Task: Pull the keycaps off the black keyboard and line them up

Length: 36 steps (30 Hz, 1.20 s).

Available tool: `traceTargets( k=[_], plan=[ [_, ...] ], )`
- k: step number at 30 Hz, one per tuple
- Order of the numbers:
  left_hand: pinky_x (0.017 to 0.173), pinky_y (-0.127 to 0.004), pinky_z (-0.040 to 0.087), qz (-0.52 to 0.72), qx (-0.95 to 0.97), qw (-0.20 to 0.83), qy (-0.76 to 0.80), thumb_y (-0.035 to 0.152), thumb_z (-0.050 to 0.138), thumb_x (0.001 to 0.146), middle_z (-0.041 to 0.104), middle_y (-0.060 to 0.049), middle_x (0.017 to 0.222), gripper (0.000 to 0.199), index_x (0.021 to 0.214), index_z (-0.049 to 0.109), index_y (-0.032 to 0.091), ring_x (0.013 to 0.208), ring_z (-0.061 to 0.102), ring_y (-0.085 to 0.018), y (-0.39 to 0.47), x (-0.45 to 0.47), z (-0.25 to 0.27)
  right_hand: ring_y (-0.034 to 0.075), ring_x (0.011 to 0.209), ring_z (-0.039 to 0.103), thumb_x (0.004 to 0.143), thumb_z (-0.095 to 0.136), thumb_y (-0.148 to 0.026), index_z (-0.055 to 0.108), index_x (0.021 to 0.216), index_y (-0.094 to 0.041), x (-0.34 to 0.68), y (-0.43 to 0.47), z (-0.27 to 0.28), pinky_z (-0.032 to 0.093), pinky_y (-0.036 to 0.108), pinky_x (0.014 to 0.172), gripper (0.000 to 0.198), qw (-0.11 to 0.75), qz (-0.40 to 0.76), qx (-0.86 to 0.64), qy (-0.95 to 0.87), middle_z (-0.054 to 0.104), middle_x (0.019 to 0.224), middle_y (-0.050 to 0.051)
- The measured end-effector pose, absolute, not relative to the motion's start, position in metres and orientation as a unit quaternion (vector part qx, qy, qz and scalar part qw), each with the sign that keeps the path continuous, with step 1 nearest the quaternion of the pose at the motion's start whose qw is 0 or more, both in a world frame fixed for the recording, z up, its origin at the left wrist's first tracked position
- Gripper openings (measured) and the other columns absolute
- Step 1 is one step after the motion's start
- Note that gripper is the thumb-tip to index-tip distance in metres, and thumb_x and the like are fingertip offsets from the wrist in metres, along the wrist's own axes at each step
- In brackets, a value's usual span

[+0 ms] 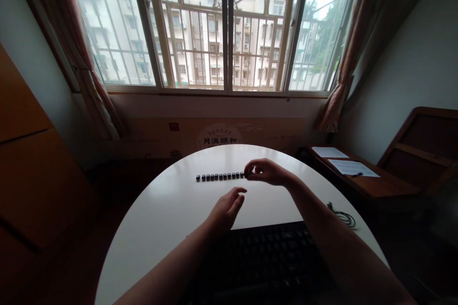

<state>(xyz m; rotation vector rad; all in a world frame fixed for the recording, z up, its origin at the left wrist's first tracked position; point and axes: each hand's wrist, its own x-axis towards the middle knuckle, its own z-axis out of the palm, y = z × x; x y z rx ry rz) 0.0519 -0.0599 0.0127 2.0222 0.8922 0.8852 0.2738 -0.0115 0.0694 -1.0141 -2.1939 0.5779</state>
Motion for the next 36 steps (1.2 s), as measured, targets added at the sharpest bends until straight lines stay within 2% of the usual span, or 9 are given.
traceTargets(
  k=[2,5,10,16,25,36],
  plan=[
    [0.069,-0.031,0.046,0.275,0.839,0.300,0.361,0.043,0.042,0.094,0.064,-0.005,0.089,0.038,0.117,0.060,0.019,0.075,0.059,-0.018,-0.066,0.051,0.018,0.013,0.063,0.059,0.084,0.066,-0.031,0.071,0.101,-0.016,0.289,0.004,0.051,0.046,0.025,0.060,0.023,0.344,0.182,-0.449,-0.804,0.071,0.087,0.005],
    [0.076,-0.032,0.047,0.186,0.880,0.255,0.356,0.038,0.046,0.092,0.066,-0.006,0.102,0.033,0.113,0.066,0.022,0.084,0.061,-0.019,-0.075,0.052,0.026,0.015,0.068,0.060,0.082,0.065,-0.025,0.071,0.095,-0.017,0.310,0.020,0.021,0.045,0.026,0.065,0.016,0.343,0.134,-0.533,-0.762,0.070,0.085,0.004],
    [0.077,-0.031,0.047,0.127,0.905,0.226,0.336,0.035,0.048,0.091,0.067,-0.006,0.103,0.031,0.109,0.070,0.023,0.087,0.063,-0.020,-0.080,0.053,0.027,0.018,0.078,0.063,0.082,0.068,-0.022,0.072,0.091,-0.019,0.322,0.032,-0.013,0.047,0.029,0.073,0.010,0.282,0.108,-0.621,-0.723,0.071,0.087,0.003],
    [0.076,-0.031,0.047,0.096,0.923,0.217,0.302,0.039,0.048,0.092,0.068,-0.005,0.103,0.029,0.104,0.071,0.025,0.089,0.064,-0.020,-0.078,0.051,0.023,0.021,0.100,0.063,0.096,0.058,-0.032,0.061,0.117,-0.016,0.316,0.045,-0.028,0.054,0.042,0.086,0.027,0.206,0.120,-0.666,-0.707,0.062,0.119,0.009],
    [0.077,-0.029,0.046,0.117,0.928,0.223,0.276,0.033,0.050,0.091,0.070,-0.004,0.099,0.025,0.100,0.072,0.024,0.088,0.063,-0.019,-0.077,0.051,0.022,0.023,0.103,0.062,0.096,0.058,-0.032,0.058,0.123,-0.017,0.321,0.073,-0.027,0.054,0.042,0.086,0.031,0.169,0.209,-0.692,-0.670,0.060,0.124,0.009],
    [0.075,-0.030,0.046,0.125,0.925,0.221,0.284,0.030,0.054,0.086,0.070,-0.004,0.093,0.025,0.103,0.071,0.025,0.081,0.063,-0.019,-0.079,0.051,0.023,0.023,0.102,0.063,0.095,0.059,-0.031,0.057,0.124,-0.016,0.321,0.083,-0.021,0.055,0.043,0.085,0.032,0.196,0.364,-0.688,-0.597,0.060,0.123,0.010]
  ],
)
